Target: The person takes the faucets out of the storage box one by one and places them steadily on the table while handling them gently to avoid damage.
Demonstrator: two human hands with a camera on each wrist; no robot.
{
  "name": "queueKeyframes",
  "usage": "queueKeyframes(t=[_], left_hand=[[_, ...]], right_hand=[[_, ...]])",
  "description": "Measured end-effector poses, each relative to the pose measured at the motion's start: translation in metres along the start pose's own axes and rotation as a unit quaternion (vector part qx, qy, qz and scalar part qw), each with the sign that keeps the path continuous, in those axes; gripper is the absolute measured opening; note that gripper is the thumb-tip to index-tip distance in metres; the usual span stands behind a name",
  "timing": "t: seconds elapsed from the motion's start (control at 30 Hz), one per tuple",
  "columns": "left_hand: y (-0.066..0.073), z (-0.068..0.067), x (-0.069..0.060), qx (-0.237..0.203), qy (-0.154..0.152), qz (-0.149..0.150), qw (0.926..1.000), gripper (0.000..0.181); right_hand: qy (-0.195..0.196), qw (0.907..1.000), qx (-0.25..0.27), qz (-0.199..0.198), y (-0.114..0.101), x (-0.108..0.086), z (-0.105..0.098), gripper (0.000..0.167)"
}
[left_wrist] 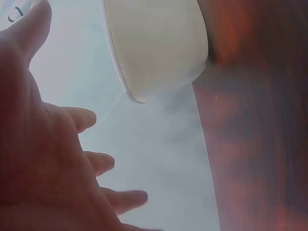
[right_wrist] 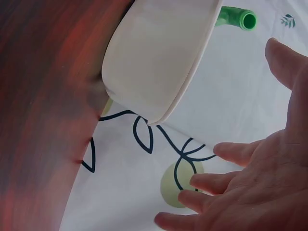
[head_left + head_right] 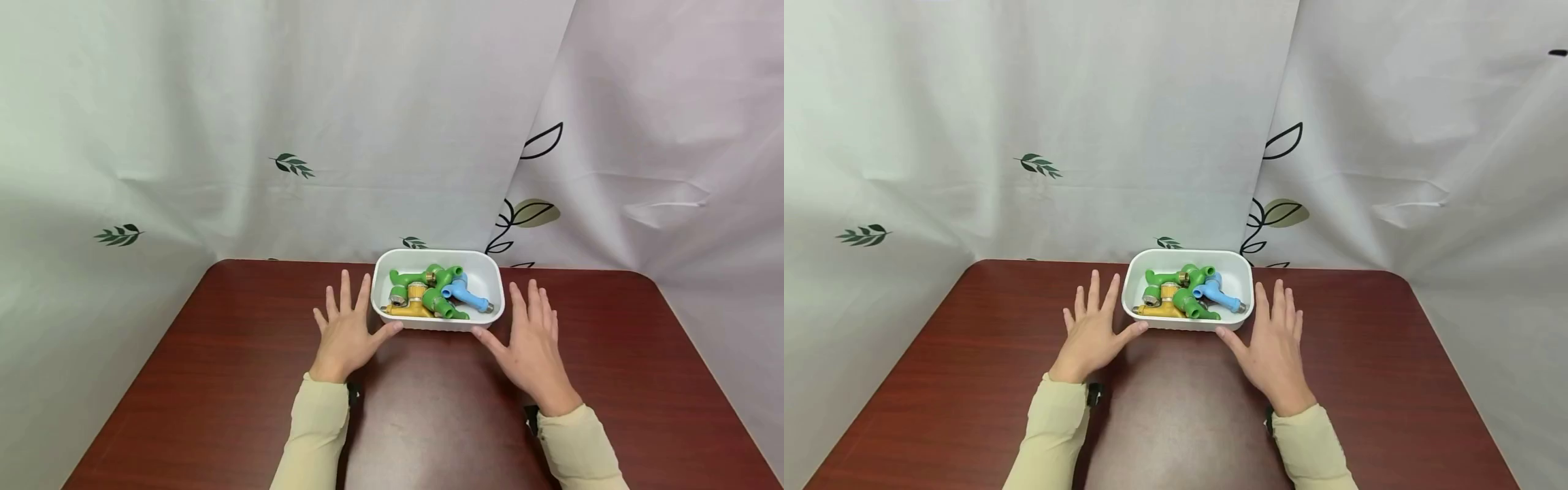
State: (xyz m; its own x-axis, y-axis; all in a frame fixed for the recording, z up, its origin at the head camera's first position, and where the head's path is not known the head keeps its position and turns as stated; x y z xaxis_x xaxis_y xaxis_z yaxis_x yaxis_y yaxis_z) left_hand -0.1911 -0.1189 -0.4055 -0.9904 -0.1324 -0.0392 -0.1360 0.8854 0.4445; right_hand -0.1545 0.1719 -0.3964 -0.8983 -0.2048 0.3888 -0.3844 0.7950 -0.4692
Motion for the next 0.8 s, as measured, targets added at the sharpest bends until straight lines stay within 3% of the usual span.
queueKeyframes(t=[0.17,0.53,0.8], left_hand=[[0.001,0.004,0.009,-0.009,-0.008,0.013,0.9998,0.107],[0.006,0.009,0.016,-0.075,-0.014,0.078,0.994,0.109],[0.004,0.017,0.025,-0.097,-0.047,0.065,0.9921,0.113]], right_hand=[[0.01,0.9997,0.005,-0.019,-0.005,0.004,0.001,0.098],[0.03,0.9982,0.006,-0.051,-0.016,0.014,0.004,0.089],[0.013,0.9983,0.013,-0.056,-0.022,0.016,0.01,0.082]])
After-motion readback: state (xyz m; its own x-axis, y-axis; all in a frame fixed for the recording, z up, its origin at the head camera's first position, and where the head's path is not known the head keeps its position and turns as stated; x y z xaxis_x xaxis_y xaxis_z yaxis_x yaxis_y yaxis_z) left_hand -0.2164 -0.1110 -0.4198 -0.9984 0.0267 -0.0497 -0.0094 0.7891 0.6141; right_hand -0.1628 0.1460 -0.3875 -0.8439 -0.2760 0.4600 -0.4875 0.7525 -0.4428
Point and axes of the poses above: each hand's wrist, its own x-axis towards the middle knuckle, its own z-axis out of the palm, y = z × x, the point moved 5 cm from there along x, towards the middle knuckle, and after that the axes turned 15 degrees about -z, right-handed, at the moved point
